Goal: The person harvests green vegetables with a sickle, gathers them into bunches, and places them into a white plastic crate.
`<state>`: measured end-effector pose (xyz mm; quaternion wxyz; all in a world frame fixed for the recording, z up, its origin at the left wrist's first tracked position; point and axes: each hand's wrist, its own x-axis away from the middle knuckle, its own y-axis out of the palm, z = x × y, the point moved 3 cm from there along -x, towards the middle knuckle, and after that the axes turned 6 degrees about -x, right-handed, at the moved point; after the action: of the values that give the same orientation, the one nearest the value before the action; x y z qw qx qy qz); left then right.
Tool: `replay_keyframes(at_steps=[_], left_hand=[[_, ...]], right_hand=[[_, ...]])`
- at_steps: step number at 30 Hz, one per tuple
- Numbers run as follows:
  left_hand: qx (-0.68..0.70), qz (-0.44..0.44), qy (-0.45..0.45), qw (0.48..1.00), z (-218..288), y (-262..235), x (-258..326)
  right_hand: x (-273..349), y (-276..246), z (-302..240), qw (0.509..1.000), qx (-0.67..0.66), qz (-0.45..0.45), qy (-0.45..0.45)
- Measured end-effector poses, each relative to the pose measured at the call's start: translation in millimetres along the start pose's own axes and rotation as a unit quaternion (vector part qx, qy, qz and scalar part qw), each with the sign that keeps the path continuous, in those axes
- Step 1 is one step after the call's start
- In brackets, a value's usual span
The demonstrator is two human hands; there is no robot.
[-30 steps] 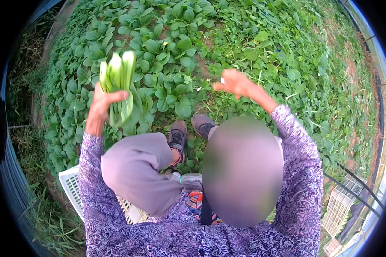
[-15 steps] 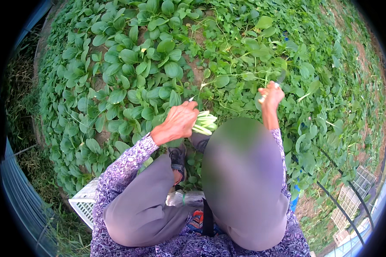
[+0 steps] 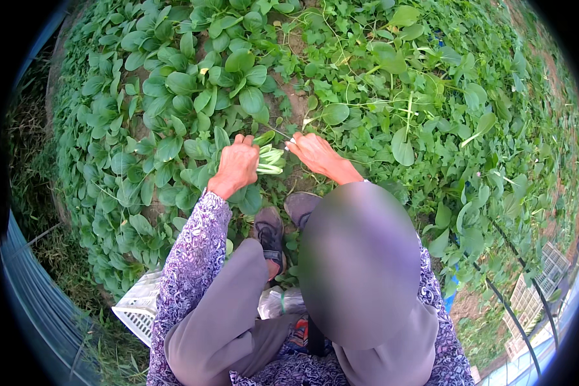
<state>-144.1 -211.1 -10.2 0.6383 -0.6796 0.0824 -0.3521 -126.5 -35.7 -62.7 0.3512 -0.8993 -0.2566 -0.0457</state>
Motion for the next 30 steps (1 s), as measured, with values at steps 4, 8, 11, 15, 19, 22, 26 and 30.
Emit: replay_keyframes(at_steps=[4, 8, 11, 15, 19, 22, 26, 30], left_hand=[[-0.001, 0.026, 0.005, 1.000, 4, 5, 13], [-0.004, 0.036, 0.011, 0.999, 4, 7, 12], [0.002, 0.024, 0.011, 1.000, 1, 7, 11], [0.005, 0.032, 0.032, 0.999, 1, 13, 16], [-0.019, 0.044, 0.046, 0.998, 12, 11, 18], [-0.025, -0.030, 0.019, 0.999, 11, 9, 14], [-0.009, 0.031, 0.035, 0.999, 10, -6, 24], [-0.066, 0.128, 0.107, 0.984, 56, -42, 55]], right_hand=[[1, 20, 9, 0.991, 0.028, 0.019, -0.128], [6, 47, 30, 1.000, -0.012, -0.008, -0.009], [20, 49, 25, 0.988, 0.098, 0.035, -0.112], [27, 34, 6, 0.999, 0.016, -0.007, 0.032], [35, 36, 11, 0.996, -0.036, 0.022, 0.078], [29, 36, 18, 0.998, 0.000, 0.035, 0.056], [34, 43, 16, 0.996, -0.059, 0.015, 0.068], [77, 11, 9, 0.973, -0.143, 0.124, 0.131]])
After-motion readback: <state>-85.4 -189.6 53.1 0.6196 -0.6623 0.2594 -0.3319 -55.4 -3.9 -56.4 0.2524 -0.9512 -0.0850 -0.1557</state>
